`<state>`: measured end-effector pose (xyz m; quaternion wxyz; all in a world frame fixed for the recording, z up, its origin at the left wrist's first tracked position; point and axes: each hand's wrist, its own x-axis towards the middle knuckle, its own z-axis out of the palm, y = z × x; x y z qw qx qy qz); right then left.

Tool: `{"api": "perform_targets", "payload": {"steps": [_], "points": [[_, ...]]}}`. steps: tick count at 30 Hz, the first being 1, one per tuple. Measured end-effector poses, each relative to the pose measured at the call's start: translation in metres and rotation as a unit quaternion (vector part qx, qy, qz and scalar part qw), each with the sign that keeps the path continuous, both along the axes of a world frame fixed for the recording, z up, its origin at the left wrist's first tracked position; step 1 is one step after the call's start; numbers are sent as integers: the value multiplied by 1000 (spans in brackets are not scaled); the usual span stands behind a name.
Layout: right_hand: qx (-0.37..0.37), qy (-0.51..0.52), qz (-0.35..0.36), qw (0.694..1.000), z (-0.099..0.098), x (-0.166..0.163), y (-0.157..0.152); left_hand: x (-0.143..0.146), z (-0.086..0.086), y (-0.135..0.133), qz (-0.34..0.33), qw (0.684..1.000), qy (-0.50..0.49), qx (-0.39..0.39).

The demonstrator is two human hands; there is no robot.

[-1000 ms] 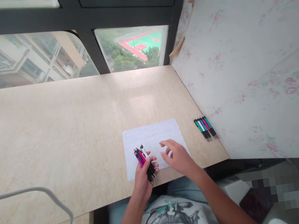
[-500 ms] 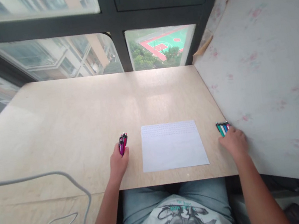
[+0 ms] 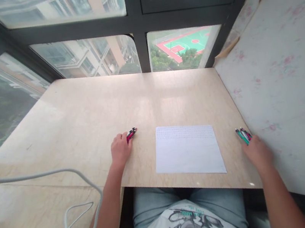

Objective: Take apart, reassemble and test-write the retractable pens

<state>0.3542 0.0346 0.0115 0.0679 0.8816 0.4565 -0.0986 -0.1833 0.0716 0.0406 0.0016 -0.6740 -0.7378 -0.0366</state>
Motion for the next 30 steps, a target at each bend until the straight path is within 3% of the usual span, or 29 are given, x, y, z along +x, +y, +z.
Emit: {"api": "perform_targets", "payload": {"steps": [4,8,13,17,24,30], "points": [[19,66,2,998,4,-4,0,2,-4,-3,8,1000,-4,16],[86,189,27,978,12,-32,-2,5,-11,-9,14,999,-25,30],[112,350,63,928,21,-92,-3,17,-21,-17,-25,999,-17,41],[91,412,163,892,32,-156,4,26,-26,-24,-46,998,-26,46],[54,360,349,864,55,-298,44,30,-25,-35,-87,982,-123,112],[96,302,416,852,54,-383,68,18,-31,-46,-8,989,-84,118]]}}
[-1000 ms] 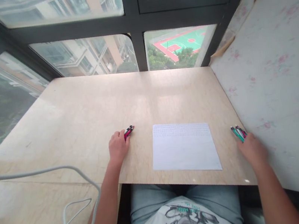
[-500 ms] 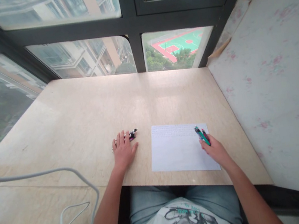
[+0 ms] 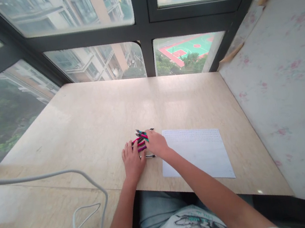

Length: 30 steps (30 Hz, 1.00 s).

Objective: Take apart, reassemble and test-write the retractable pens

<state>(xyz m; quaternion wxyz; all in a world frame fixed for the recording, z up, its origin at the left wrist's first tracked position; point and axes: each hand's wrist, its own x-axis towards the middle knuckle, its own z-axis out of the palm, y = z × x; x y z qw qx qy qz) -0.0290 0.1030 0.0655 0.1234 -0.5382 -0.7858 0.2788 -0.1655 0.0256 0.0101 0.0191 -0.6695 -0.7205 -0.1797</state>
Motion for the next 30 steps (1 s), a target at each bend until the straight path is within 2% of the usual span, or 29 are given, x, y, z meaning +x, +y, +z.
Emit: {"api": "perform_targets", "payload": {"steps": [4,7,10,13,21,24,27,30], "points": [[12,1,15,1000,-13,-14,-4,-2,-8,-1,19,1000,-4,2],[14,61,5,998,-26,-10,-8,0,-10,-1,33,999,-4,14],[3,152,-63,986,-39,-1,-10,1,-8,-2,34,999,0,18],[0,200,-125,972,-49,8,-11,1,-5,-3,34,999,1,19],[39,233,-113,965,-54,28,-15,0,-3,-2,48,999,4,10],[54,243,-113,962,-51,45,-21,1,-2,-1,47,999,7,10],[78,234,-119,962,-50,76,-35,1,-2,-1,44,999,5,16],[146,171,-121,967,-53,115,-56,2,-2,0,42,999,-1,28]]}}
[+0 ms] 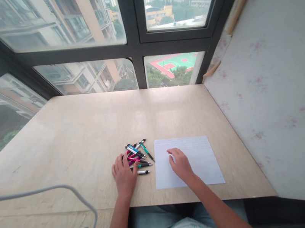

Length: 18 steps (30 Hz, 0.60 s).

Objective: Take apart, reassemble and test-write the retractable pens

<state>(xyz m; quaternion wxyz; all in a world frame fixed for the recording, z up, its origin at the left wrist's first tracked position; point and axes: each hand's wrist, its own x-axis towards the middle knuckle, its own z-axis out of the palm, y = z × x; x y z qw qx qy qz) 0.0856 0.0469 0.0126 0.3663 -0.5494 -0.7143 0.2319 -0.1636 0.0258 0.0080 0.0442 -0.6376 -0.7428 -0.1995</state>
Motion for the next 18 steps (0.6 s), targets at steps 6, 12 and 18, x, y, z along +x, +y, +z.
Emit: {"api": "perform_targets", "payload": {"steps": [6,12,18], "points": [[55,-111,-53,991,-10,68,-45,-5,5,2,7,998,-24,54],[62,-123,-61,989,-11,104,-64,29,15,-17,-144,981,-66,115],[14,-28,-90,995,-7,90,-70,124,18,-46,-306,933,-188,-26]]}}
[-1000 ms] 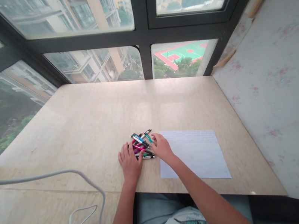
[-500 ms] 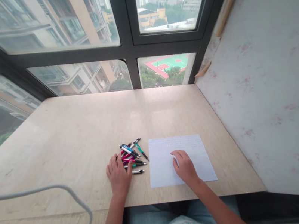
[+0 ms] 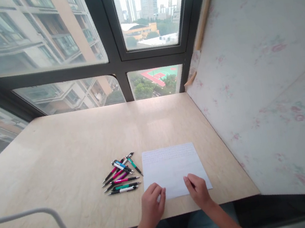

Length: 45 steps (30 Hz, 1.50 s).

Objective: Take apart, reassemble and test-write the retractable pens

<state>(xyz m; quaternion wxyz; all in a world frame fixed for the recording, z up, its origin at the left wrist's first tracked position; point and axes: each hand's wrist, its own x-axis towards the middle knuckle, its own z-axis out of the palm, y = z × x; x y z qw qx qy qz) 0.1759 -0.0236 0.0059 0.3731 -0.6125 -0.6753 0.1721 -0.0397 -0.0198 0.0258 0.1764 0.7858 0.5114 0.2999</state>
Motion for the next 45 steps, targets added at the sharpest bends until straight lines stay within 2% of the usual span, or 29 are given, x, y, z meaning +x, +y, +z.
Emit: {"api": "perform_targets", "payload": {"steps": [3,6,9,13,19,27,38,41,45], "points": [[-10,60,23,998,-2,-17,-2,30,-2,-6,16,998,-27,-47],[-3,53,52,997,-10,-28,-4,41,-9,-10,-1,998,-13,-59],[-1,21,52,998,-22,-33,-6,42,-16,-12,-36,997,6,-64],[-1,-2,44,999,-31,-34,-6,42,-23,-12,-36,997,22,-71],[-2,2,35,999,-28,-35,-7,45,-23,-13,-16,997,38,-63],[-5,23,31,999,-31,-36,-8,44,-28,-14,-5,998,14,-60],[-14,67,25,997,-29,-37,-9,44,-27,-13,-5,998,-12,-61],[-19,69,21,997,-27,-35,-6,40,-28,-16,18,997,-49,-52],[-9,32,-22,999,-21,-49,13,36,-35,-20,96,987,-126,-25]]}}
